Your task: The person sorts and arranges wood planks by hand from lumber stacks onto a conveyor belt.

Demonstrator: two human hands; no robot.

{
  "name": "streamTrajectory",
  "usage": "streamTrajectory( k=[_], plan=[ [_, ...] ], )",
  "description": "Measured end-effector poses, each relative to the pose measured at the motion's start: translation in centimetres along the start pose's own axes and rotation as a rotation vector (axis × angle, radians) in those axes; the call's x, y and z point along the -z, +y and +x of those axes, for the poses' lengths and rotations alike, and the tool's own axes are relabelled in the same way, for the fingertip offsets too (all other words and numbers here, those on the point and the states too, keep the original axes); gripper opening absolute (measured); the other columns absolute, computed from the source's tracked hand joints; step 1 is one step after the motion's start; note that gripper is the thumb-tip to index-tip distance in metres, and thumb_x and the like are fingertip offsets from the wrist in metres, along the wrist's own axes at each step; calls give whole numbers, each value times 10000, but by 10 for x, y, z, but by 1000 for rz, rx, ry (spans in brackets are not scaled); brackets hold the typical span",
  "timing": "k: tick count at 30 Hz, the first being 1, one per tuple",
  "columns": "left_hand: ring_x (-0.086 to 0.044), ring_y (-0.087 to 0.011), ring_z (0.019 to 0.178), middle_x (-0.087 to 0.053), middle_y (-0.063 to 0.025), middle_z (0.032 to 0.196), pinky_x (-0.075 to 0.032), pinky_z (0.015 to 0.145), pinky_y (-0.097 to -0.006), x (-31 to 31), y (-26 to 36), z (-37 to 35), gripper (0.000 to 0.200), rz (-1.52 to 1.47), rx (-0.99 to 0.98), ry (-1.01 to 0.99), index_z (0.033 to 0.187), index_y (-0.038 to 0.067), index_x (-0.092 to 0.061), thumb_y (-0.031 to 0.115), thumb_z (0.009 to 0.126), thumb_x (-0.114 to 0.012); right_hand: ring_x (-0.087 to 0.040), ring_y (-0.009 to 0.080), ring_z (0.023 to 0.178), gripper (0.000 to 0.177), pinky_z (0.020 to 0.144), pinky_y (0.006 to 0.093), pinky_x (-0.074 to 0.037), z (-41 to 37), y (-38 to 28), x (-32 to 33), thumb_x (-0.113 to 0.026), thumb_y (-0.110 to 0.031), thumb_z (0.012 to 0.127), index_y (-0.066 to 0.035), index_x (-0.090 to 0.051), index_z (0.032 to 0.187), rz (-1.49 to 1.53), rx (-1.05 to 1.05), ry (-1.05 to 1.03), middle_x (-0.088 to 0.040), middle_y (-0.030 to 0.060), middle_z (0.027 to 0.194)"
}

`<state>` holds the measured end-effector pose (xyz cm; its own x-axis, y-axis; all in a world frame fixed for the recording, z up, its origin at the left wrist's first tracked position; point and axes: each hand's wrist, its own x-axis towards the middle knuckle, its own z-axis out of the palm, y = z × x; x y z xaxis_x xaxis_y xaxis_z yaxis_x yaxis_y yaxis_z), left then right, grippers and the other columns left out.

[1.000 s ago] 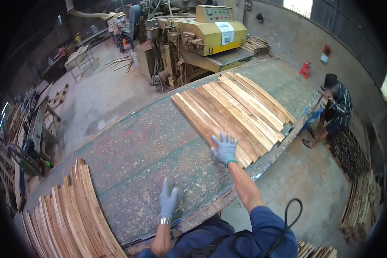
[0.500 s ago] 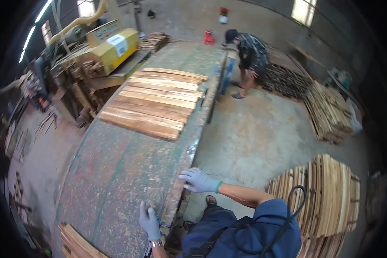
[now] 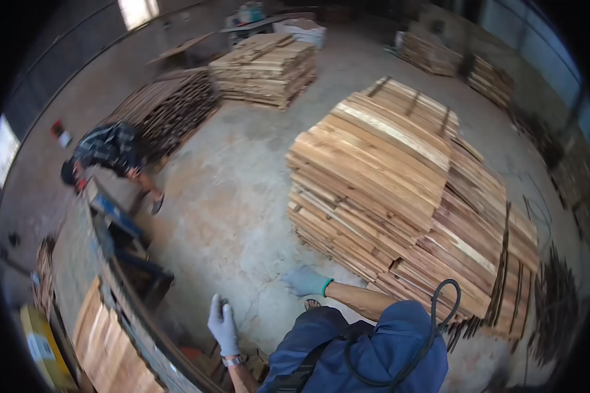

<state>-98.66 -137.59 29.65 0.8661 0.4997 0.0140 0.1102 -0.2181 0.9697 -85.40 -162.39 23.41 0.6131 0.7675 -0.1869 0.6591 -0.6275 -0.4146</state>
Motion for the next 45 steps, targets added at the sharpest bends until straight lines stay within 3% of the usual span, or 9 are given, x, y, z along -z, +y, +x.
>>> streamTrajectory(
  k=[4, 9, 13, 17, 23, 30, 39, 42, 45],
  plan=[
    [-613, -180, 1033, -637, -174, 1161, -492, 875, -303, -95, 26, 65, 413, 22, -27, -354, 1294, -25, -521, 93, 902, -578, -635, 297, 950, 421, 796, 422, -513, -24, 75, 21, -606, -347, 838, -69, -608, 1154, 235, -266, 521, -639, 165, 1079],
    [-625, -162, 974, -654, -168, 1125, -504, 835, -289, -178, 23, 129, 429, -6, -54, -693, 1303, -5, -519, 104, 896, -599, -608, 246, 1047, 497, 873, 356, -491, -49, 133, 48, -574, -412, 901, -62, -548, 1253, 1069, -615, 817, -626, 145, 1163],
    [-620, -135, 935, -654, -137, 1119, -511, 804, -277, -219, 22, 192, 430, -21, 6, -905, 1319, 16, -514, 110, 907, -592, -516, 305, 1187, 620, 952, 425, -450, -37, 149, 69, -528, -469, 930, -61, -396, 1378, 1853, -647, 1048, -519, 150, 1311],
    [-608, -135, 987, -646, -111, 1126, -498, 846, -275, -259, 18, 280, 421, -13, -26, -1036, 1316, 9, -516, 105, 913, -588, -405, 327, 1285, 791, 1009, 455, -393, 16, 176, 75, -553, -537, 894, -83, -241, 1462, 2002, -573, 1373, -321, 182, 1462],
    [-612, -181, 1061, -638, -144, 1164, -492, 900, -302, -369, 97, 415, 410, -96, -326, -1251, 1295, -3, -528, 119, 907, -590, -433, 349, 1250, 775, 965, 468, -436, 80, 223, 84, -541, -499, 913, -39, -190, 1429, 1889, -700, 2000, -347, 247, 1404],
    [-617, -187, 1072, -642, -171, 1162, -492, 910, -298, -536, 170, 467, 405, -88, -530, -1474, 1265, -23, -542, 132, 896, -602, -578, 241, 900, 462, 784, 428, -529, 129, 236, 107, -607, -284, 917, -88, -307, 1210, 1443, -935, 2505, -484, 97, 1046],
    [-619, -233, 1065, -649, -158, 1152, -469, 926, -311, -749, 170, 461, 383, -17, -840, -1580, 1202, -11, -599, 213, 892, -589, -515, 125, 808, 475, 703, 381, -534, 154, 244, 131, -573, -202, 928, -89, -300, 1299, 1234, -1078, 2741, -493, 43, 984],
    [-605, -302, 1093, -639, -194, 1151, -462, 941, -350, -830, 182, 453, 397, 12, -989, -1527, 1178, -8, -609, 259, 886, -584, -550, 158, 863, 465, 742, 354, -516, 169, 266, 108, -529, -215, 953, -22, -350, 1336, 919, -1305, 2884, -558, 80, 1052],
    [-575, -363, 1098, -618, -227, 1156, -454, 933, -398, -915, 205, 456, 484, 210, -1260, -1420, 1202, -13, -580, 354, 886, -567, -563, 178, 904, 421, 835, 305, -479, 175, 273, 89, -473, -216, 968, 62, -453, 1284, 491, -1862, 2686, -582, 143, 1104]
  ],
)
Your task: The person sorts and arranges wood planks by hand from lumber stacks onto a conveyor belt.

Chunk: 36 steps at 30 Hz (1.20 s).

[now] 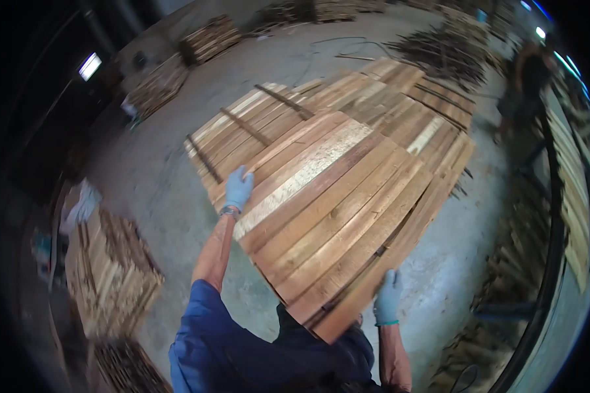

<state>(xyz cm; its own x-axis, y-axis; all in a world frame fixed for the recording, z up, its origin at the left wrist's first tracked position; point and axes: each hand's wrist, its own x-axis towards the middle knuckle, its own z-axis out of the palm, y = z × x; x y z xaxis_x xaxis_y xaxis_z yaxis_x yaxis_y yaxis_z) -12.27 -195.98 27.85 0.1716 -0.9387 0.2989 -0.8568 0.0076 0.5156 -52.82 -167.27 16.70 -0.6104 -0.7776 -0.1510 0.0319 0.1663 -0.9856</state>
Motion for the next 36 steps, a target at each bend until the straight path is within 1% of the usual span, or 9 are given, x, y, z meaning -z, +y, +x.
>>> streamTrajectory(
  k=[6, 13, 16, 20, 22, 26, 31, 34, 36],
  plan=[
    [-571, -429, 1040, -610, -292, 1091, -449, 868, -459, -69, -101, 114, 652, -76, -121, -386, 1147, -61, -569, 536, 912, -456, -598, 203, 856, 348, 787, 340, -472, -53, -104, -39, -415, -183, 979, 82, -567, 1144, -180, 47, 270, -663, 147, 952],
    [-613, -283, 774, -665, -214, 847, -465, 758, -373, -60, -89, 133, 600, -346, 36, -629, 961, -73, -649, 507, 916, -502, -591, 231, 996, 392, 864, 323, -459, -60, -131, -105, -479, -227, 965, 69, -524, 1218, -184, 187, 326, -632, 180, 1080],
    [-626, -269, 867, -663, -226, 968, -475, 783, -364, -42, -51, 104, 625, -439, -18, -666, 1064, -75, -622, 520, 911, -502, -584, 239, 1021, 496, 873, 322, -454, -49, -94, -107, -537, -298, 943, 53, -468, 1287, -1012, 367, 522, -616, 187, 1125],
    [-590, -240, 1054, -605, -218, 1169, -480, 844, -350, -67, -32, 84, 718, -92, -240, -520, 1244, -69, -517, 548, 877, -541, -603, 173, 985, 608, 824, 295, -486, -50, -87, -119, -632, -374, 886, 13, -454, 1321, 34, -145, 192, -617, 110, 1147],
    [-554, -229, 1139, -565, -208, 1252, -479, 875, -347, -70, -14, 90, 787, -358, -121, -689, 1306, -79, -454, 549, 850, -585, -620, 157, 936, 582, 771, 284, -501, -46, -88, -119, -671, -361, 860, 49, -511, 1241, 99, -170, 200, -632, 102, 1100],
    [-624, -181, 927, -661, -115, 1026, -489, 793, -293, -34, 4, 104, 643, -545, 132, -1061, 1115, -89, -613, 442, 776, -740, -644, 170, 825, 539, 709, 295, -515, -48, -102, -126, -709, -335, 823, 79, -561, 1135, 90, -275, 180, -666, 122, 974],
    [-648, -157, 657, -691, -99, 775, -498, 584, -281, -21, 41, 79, 517, -366, -188, -949, 953, -39, -683, 434, 756, -751, -655, 198, 747, 489, 657, 318, -526, -54, -153, -142, -746, -319, 768, 73, -589, 1014, -118, -234, 301, -674, 163, 881],
    [-653, -143, 642, -692, -102, 753, -500, 573, -286, -34, 61, 46, 508, -618, -255, -894, 933, -16, -684, 460, 761, -731, -657, 217, 765, 471, 673, 336, -526, -49, -132, -161, -744, -325, 765, 66, -579, 969, -164, -135, 377, -670, 176, 874],
    [-623, -188, 762, -653, -117, 822, -496, 674, -317, -45, 74, 32, 524, -299, -441, -764, 979, -10, -658, 460, 761, -733, -657, 295, 812, 507, 718, 401, -515, -48, -129, -187, -735, -378, 760, 29, -557, 1004, -183, -77, 388, -661, 213, 904]
  ],
)
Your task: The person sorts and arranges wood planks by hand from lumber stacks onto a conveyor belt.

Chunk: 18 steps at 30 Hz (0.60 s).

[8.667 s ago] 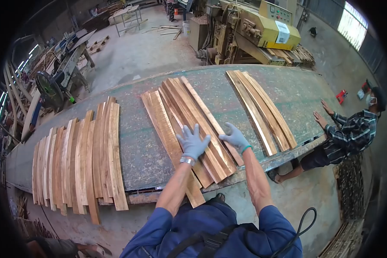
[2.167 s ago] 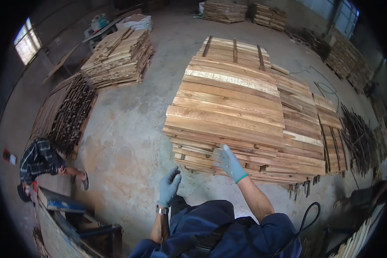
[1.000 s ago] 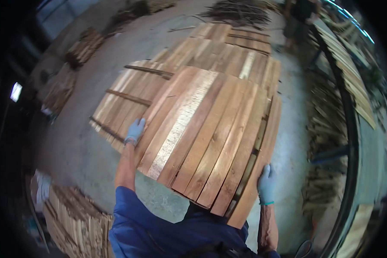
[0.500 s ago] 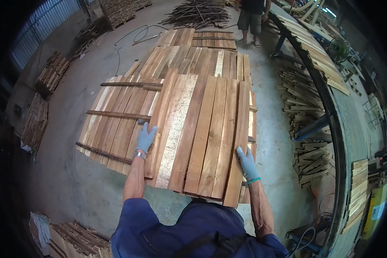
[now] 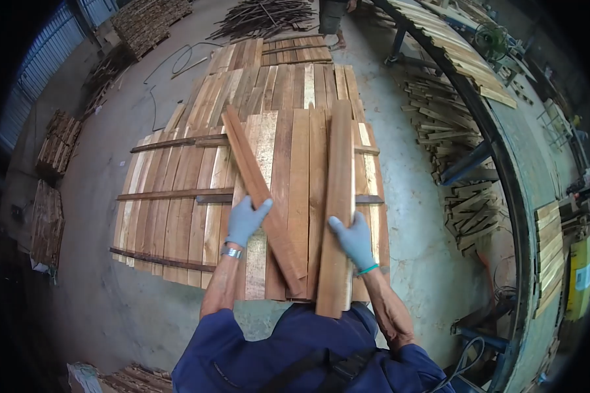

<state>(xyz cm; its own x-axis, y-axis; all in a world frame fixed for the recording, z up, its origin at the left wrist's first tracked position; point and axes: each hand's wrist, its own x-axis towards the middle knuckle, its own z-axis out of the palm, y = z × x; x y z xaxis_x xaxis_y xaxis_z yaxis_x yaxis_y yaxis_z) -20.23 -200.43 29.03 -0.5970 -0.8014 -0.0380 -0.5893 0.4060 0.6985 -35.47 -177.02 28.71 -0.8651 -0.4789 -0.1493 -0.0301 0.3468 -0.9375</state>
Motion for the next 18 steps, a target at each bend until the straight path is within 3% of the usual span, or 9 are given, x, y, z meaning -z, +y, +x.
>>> streamTrajectory(
  k=[2, 4, 5, 7, 9, 10, 11, 14, 18],
  plan=[
    [-593, -234, 882, -613, -132, 890, -492, 775, -347, -7, 4, 4, 544, 386, -66, 40, 1026, -4, -633, 460, 761, -734, -615, 338, 975, 572, 825, 407, -480, -8, -3, -19, -714, -425, 770, 17, -541, 1089, -181, 83, -58, -610, 262, 1072],
    [-536, -292, 956, -540, -167, 1020, -436, 904, -409, 7, 3, 0, 614, 214, -33, -14, 1051, -9, -608, 535, 775, -683, -513, 358, 1141, 669, 943, 391, -414, -14, -16, -23, -698, -467, 773, 14, -511, 1199, -764, 395, 182, -503, 286, 1247],
    [-540, -291, 958, -540, -175, 1057, -433, 912, -413, 11, -20, 5, 631, 49, -48, -57, 1049, -16, -605, 551, 778, -670, -444, 345, 1216, 726, 1002, 369, -366, -7, -22, -17, -677, -488, 799, 19, -473, 1278, -824, 347, 142, -431, 280, 1328],
    [-541, -273, 1031, -528, -186, 1183, -444, 915, -375, 0, -68, 13, 712, -324, -89, 28, 1087, -43, -583, 599, 784, -638, -457, 326, 1204, 727, 998, 367, -374, 12, 16, -8, -644, -494, 832, 34, -456, 1295, -268, 174, 123, -442, 269, 1324],
    [-546, -238, 1039, -549, -173, 1189, -452, 881, -329, -1, -96, 11, 719, -394, 130, 92, 1126, -56, -571, 574, 790, -658, -491, 284, 1172, 728, 986, 359, -393, 23, 33, -2, -590, -492, 885, 85, -427, 1298, 113, -77, 88, -489, 249, 1284],
    [-549, -220, 1043, -560, -166, 1192, -455, 864, -306, 7, -84, 5, 724, -425, 247, 120, 1145, -63, -565, 561, 792, -668, -504, 272, 1156, 744, 970, 347, -402, 21, 35, -1, -586, -506, 883, 87, -424, 1303, 92, -135, 35, -508, 234, 1258],
    [-561, -179, 1000, -608, -115, 1123, -446, 836, -277, 25, -73, 3, 755, -427, 333, -108, 1219, -65, -544, 559, 809, -657, -516, 261, 1140, 759, 954, 334, -410, 21, 36, 1, -582, -519, 882, 88, -421, 1308, 68, -191, -20, -527, 219, 1232],
    [-565, -151, 937, -632, -74, 1073, -436, 820, -271, 22, -71, 2, 720, -724, 379, -188, 1222, -61, -549, 522, 818, -668, -579, 217, 989, 741, 844, 303, -455, 19, 45, -7, -599, -530, 867, 98, -486, 1244, 48, -176, -51, -602, 183, 1098],
    [-549, -128, 973, -602, -79, 1141, -437, 832, -269, 34, -53, 0, 650, -744, 338, -206, 1214, -44, -556, 477, 840, -659, -599, 184, 912, 647, 794, 291, -464, 31, 17, 4, -624, -504, 859, 81, -580, 1132, 120, -278, -252, -638, 142, 1023]
  ],
)
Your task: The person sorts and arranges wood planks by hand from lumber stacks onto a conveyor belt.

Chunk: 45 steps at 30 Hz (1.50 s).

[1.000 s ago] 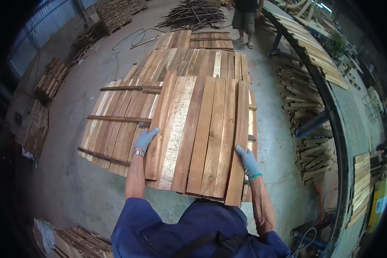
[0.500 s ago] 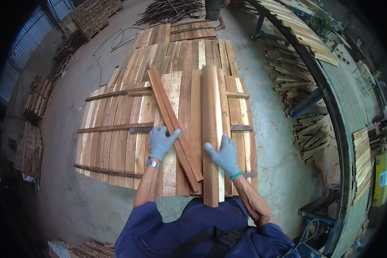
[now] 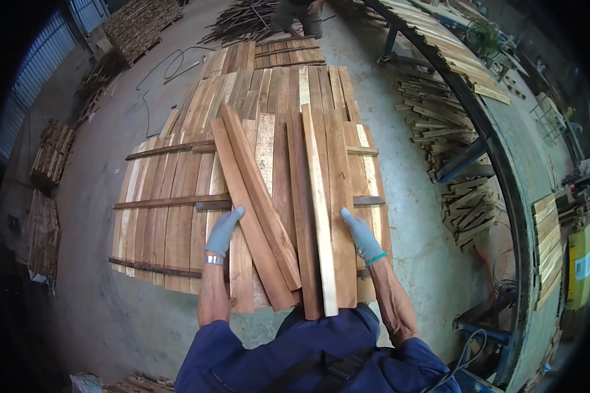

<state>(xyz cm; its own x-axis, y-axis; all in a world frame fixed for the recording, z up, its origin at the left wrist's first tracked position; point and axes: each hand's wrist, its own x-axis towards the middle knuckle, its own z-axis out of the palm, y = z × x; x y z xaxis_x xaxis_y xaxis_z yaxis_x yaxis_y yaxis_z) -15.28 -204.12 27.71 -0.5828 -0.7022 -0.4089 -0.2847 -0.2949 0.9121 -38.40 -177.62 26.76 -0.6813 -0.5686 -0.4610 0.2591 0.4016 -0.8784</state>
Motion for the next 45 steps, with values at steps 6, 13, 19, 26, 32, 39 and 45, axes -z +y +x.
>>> streamTrajectory(
  k=[6, 13, 19, 26, 32, 39, 45],
  plan=[
    [-498, -171, 1074, -558, -78, 1154, -371, 963, -293, -45, -11, -7, 535, -199, -143, 23, 1192, 4, -536, 447, 894, -568, -546, 121, 1002, 518, 855, 272, -445, 3, 2, -14, -546, -467, 922, -10, -569, 1165, 415, 62, -20, -585, 24, 1093],
    [-505, -178, 1127, -556, -81, 1216, -381, 979, -294, -58, -3, -10, 529, -242, -105, 159, 1215, -1, -531, 414, 894, -602, -492, 111, 995, 453, 893, 273, -414, 10, -8, -34, -539, -449, 934, -99, -508, 1220, 520, 28, 17, -533, -4, 1096],
    [-530, -206, 1165, -520, -108, 1331, -415, 995, -306, -56, -15, -16, 761, -457, 84, -157, 1367, 34, -444, 585, 857, -565, -607, 160, 897, 573, 770, 288, -511, -3, 10, -32, -588, -469, 899, -32, -506, 1261, 489, -67, -150, -616, 76, 1069],
    [-506, -240, 1197, -477, -92, 1386, -425, 1004, -328, -69, -29, -23, 833, -609, 102, -217, 1425, 76, -384, 690, 863, -426, -646, 217, 958, 644, 854, 336, -523, -28, -23, -24, -597, -512, 861, -13, -536, 1263, 845, -241, -475, -643, 132, 1123],
    [-515, -239, 1176, -488, -101, 1366, -409, 1020, -358, -83, -46, -32, 748, -771, 19, -163, 1404, 55, -406, 606, 900, -439, -645, 221, 835, 627, 747, 335, -541, -17, 23, -24, -643, -522, 807, -11, -597, 1168, 884, -242, -326, -672, 129, 981],
    [-518, -242, 1167, -494, -102, 1357, -413, 1015, -363, -149, -29, -35, 730, -637, 54, -186, 1405, 55, -404, 580, 900, -451, -591, 215, 1030, 760, 896, 330, -466, -5, 65, -28, -598, -571, 819, -13, -487, 1322, 898, -128, -398, -592, 140, 1207],
    [-522, -245, 1160, -499, -103, 1349, -417, 1011, -367, -199, -28, -52, 715, -533, 28, -71, 1405, 55, -402, 558, 900, -462, -589, 229, 1047, 787, 900, 340, -465, -48, 27, 57, -602, -579, 813, -13, -462, 1343, 1005, -138, -564, -588, 140, 1222]
  ],
)
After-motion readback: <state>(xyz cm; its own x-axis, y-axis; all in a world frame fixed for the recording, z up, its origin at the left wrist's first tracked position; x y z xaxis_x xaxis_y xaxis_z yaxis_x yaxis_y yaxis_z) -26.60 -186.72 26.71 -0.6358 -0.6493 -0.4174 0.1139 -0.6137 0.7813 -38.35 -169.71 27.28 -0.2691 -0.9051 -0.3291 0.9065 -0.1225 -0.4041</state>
